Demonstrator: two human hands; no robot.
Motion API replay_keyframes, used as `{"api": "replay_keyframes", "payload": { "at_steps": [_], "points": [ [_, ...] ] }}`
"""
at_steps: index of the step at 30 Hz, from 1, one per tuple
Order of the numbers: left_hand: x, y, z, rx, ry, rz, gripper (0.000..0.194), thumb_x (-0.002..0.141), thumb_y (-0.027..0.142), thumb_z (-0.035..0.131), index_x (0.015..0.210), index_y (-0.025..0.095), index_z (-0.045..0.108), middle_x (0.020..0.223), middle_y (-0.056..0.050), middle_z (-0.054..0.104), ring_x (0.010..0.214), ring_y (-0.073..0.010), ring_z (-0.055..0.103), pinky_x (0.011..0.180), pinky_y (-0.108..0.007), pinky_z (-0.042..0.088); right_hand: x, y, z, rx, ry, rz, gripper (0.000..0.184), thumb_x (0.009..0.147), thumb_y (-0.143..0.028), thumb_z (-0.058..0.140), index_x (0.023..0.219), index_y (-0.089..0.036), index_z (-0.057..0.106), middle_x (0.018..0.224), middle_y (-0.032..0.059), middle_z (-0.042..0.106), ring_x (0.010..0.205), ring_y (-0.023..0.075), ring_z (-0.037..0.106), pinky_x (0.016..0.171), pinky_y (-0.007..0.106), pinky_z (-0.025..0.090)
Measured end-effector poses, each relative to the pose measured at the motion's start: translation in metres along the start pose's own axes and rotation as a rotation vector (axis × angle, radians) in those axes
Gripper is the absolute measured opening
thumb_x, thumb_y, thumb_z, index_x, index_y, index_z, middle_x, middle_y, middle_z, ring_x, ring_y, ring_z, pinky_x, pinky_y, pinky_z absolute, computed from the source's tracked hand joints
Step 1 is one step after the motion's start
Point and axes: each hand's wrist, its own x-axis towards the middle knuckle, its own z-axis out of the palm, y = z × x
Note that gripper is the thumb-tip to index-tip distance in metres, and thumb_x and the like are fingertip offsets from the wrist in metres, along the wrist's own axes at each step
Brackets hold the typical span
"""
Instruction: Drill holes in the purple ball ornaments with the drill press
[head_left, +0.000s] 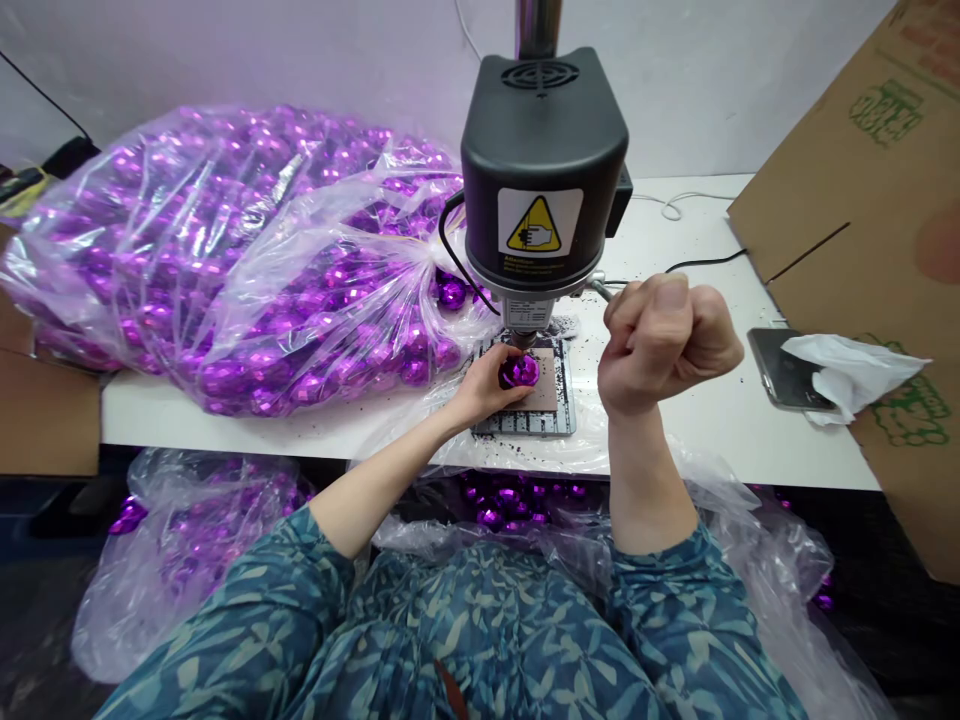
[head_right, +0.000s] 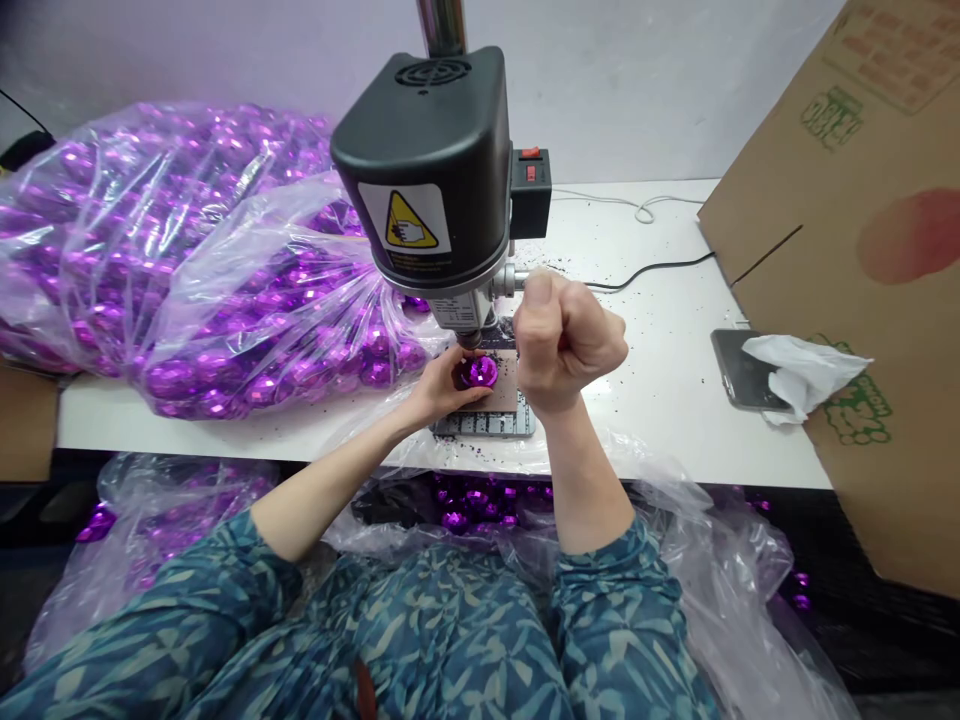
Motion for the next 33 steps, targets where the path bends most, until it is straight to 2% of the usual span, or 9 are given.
{"api": "replay_keyframes", "payload": {
  "at_steps": [4,8,13,17,21,23,27,30,33],
  "points": [
    [0.000,-0.001,0.000,-0.017,0.002,0.003,0.049,0.073,0.029,0.086,0.114,0.020,0.061,0.112,-0.006,0.068,0.099,-0.0238,0.065,0.085,-0.035,0.051,-0.006,0.005,-0.002,0.080,0.027,-0.053,0.049,0.093,-0.028,0.054,0.061,-0.021,0.017,0.045,-0.0069,0.019,0.035,0.0050,0.021,0.035,0.026,0.018],
    [0.000,-0.001,0.000,-0.021,0.002,0.010,0.050,0.073,0.030,0.086,0.115,0.020,0.061,0.113,-0.007,0.069,0.099,-0.0241,0.065,0.086,-0.035,0.051,-0.010,0.011,-0.003,0.160,0.042,-0.174,0.048,0.088,-0.015,0.054,0.059,-0.019,0.016,0.043,-0.0083,0.019,0.032,0.0029,0.021,0.033,0.023,0.018],
    [-0.001,0.001,0.000,-0.016,0.013,-0.015,0.051,0.072,0.030,0.086,0.114,0.021,0.059,0.112,-0.006,0.068,0.098,-0.0237,0.065,0.085,-0.035,0.050,-0.010,0.015,-0.002,0.239,0.023,-0.282,0.045,0.085,-0.009,0.051,0.059,-0.019,0.016,0.041,-0.0098,0.019,0.029,0.0020,0.021,0.031,0.020,0.019],
    [-0.003,0.004,0.002,-0.038,0.049,-0.055,0.052,0.070,0.029,0.088,0.109,0.020,0.055,0.102,-0.004,0.067,0.085,-0.0195,0.063,0.075,-0.031,0.048,-0.014,0.016,-0.005,0.239,-0.002,-0.283,0.044,0.085,-0.008,0.050,0.058,-0.019,0.017,0.041,-0.0098,0.022,0.030,0.0021,0.020,0.032,0.020,0.020],
    [-0.006,0.004,0.006,-0.072,0.110,-0.092,0.052,0.070,0.032,0.087,0.106,0.021,0.051,0.096,-0.001,0.065,0.069,-0.0134,0.054,0.065,-0.028,0.042,-0.020,0.014,-0.009,0.233,-0.019,-0.268,0.045,0.085,-0.008,0.051,0.058,-0.019,0.016,0.041,-0.0091,0.022,0.031,0.0022,0.019,0.033,0.022,0.019],
    [-0.007,0.003,0.009,-0.068,0.129,-0.085,0.051,0.071,0.032,0.087,0.105,0.021,0.051,0.093,-0.001,0.063,0.067,-0.0127,0.051,0.064,-0.028,0.040,-0.016,0.009,-0.007,0.212,-0.007,-0.203,0.048,0.087,-0.010,0.052,0.058,-0.019,0.015,0.042,-0.0088,0.020,0.032,0.0021,0.020,0.034,0.022,0.019],
    [-0.007,0.000,0.012,-0.071,0.140,-0.066,0.050,0.072,0.032,0.086,0.106,0.021,0.052,0.091,-0.001,0.063,0.073,-0.0152,0.055,0.067,-0.029,0.041,0.012,-0.006,0.009,0.055,0.073,0.089,0.055,0.092,-0.028,0.060,0.054,-0.020,0.021,0.042,-0.0080,0.024,0.034,0.0031,0.026,0.037,0.025,0.017],
    [-0.006,0.001,0.011,-0.056,0.137,-0.066,0.050,0.071,0.031,0.086,0.106,0.021,0.053,0.092,-0.001,0.064,0.076,-0.0164,0.056,0.068,-0.029,0.042,0.041,-0.006,0.023,0.028,0.037,0.156,0.054,0.085,-0.036,0.070,0.052,-0.022,0.029,0.040,-0.0079,0.030,0.034,0.0049,0.026,0.038,0.029,0.018],
    [-0.006,0.003,0.008,-0.042,0.122,-0.061,0.049,0.070,0.028,0.086,0.106,0.021,0.053,0.092,-0.001,0.064,0.075,-0.0159,0.056,0.067,-0.029,0.041,0.064,0.004,0.033,-0.003,-0.026,0.290,0.055,0.083,-0.041,0.071,0.052,-0.024,0.029,0.041,-0.0081,0.028,0.037,0.0055,0.023,0.039,0.030,0.021]
  ]
}}
